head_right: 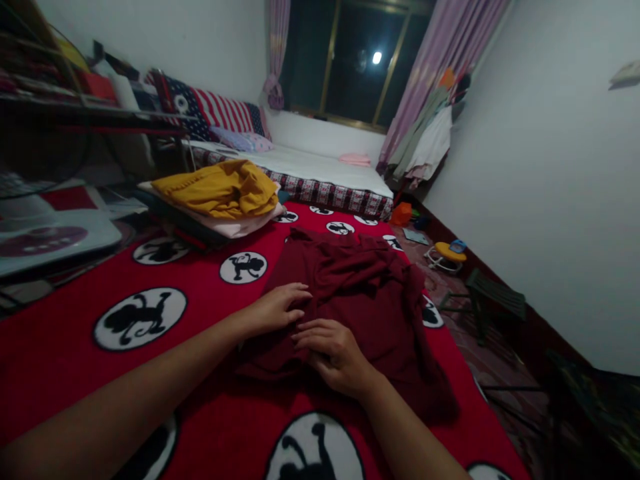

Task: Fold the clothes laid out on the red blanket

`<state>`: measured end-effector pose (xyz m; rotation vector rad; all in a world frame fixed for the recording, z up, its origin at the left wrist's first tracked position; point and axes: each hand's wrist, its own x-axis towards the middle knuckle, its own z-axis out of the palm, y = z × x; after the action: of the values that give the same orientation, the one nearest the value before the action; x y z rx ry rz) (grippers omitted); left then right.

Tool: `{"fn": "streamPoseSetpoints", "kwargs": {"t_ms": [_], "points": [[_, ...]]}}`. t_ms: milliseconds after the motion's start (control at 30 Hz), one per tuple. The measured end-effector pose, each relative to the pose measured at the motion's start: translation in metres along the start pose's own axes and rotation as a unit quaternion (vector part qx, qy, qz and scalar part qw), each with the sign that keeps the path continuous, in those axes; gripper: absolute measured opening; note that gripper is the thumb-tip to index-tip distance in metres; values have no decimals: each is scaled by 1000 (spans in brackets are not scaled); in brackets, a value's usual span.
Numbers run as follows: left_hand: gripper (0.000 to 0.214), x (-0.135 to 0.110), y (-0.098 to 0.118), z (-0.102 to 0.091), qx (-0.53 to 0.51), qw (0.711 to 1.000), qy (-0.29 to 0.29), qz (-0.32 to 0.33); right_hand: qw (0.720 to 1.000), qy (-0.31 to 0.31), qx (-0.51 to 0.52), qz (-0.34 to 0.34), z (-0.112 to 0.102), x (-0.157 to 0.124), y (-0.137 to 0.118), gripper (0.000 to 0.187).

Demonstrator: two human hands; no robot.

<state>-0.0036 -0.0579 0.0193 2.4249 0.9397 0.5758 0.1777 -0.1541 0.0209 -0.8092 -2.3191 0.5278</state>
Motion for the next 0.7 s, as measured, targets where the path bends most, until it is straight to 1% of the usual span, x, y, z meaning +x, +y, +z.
{"fn": "streamPoseSetpoints", "kwargs": {"t_ms": [133, 167, 267, 300, 333, 367, 400, 433, 467, 500, 533, 567, 600, 667, 700], "points": [[52, 14, 1, 7, 77, 991, 75, -77, 1000, 3, -5, -5, 2, 4, -4, 30], [53, 17, -1, 10, 101, 988, 77, -87, 1000, 6, -1, -5, 3, 3, -6, 31], [55, 23, -7, 19, 174, 980, 49, -88, 999, 33, 28, 10, 5, 0, -9, 32], [55, 23, -9, 22, 193, 977, 44, -85, 997, 59, 36, 28, 4, -1, -8, 31], [54, 23, -11, 25, 207, 974, 44, -83, 993, 101, 35, 53, 1, -3, -5, 29], [54, 22, -12, 26, 217, 971, 49, -83, 984, 158, 25, 82, -3, -4, 0, 26], [54, 21, -12, 28, 224, 970, 53, -83, 967, 229, 3, 115, -10, -4, 7, 23], [54, 20, -13, 28, 228, 969, 58, -81, 940, 305, -27, 148, -19, -5, 17, 20], [53, 19, -13, 29, 230, 968, 63, -80, 907, 376, -57, 183, -31, -5, 29, 19], [53, 19, -13, 29, 232, 967, 66, -79, 870, 434, -77, 221, -43, -5, 43, 21], [52, 19, -12, 29, 232, 967, 70, -77, 836, 474, -81, 265, -56, -4, 57, 25], [52, 19, -12, 28, 232, 967, 73, -76, 807, 495, -56, 318, -68, -2, 71, 31], [52, 19, -12, 28, 231, 967, 75, -76, 781, 501, -7, 374, -78, 0, 83, 34], [52, 19, -13, 28, 227, 968, 80, -76, 739, 483, 100, 459, -89, 6, 102, 33], [52, 19, -13, 28, 225, 968, 82, -76, 725, 471, 141, 482, -91, 10, 108, 29]]}}
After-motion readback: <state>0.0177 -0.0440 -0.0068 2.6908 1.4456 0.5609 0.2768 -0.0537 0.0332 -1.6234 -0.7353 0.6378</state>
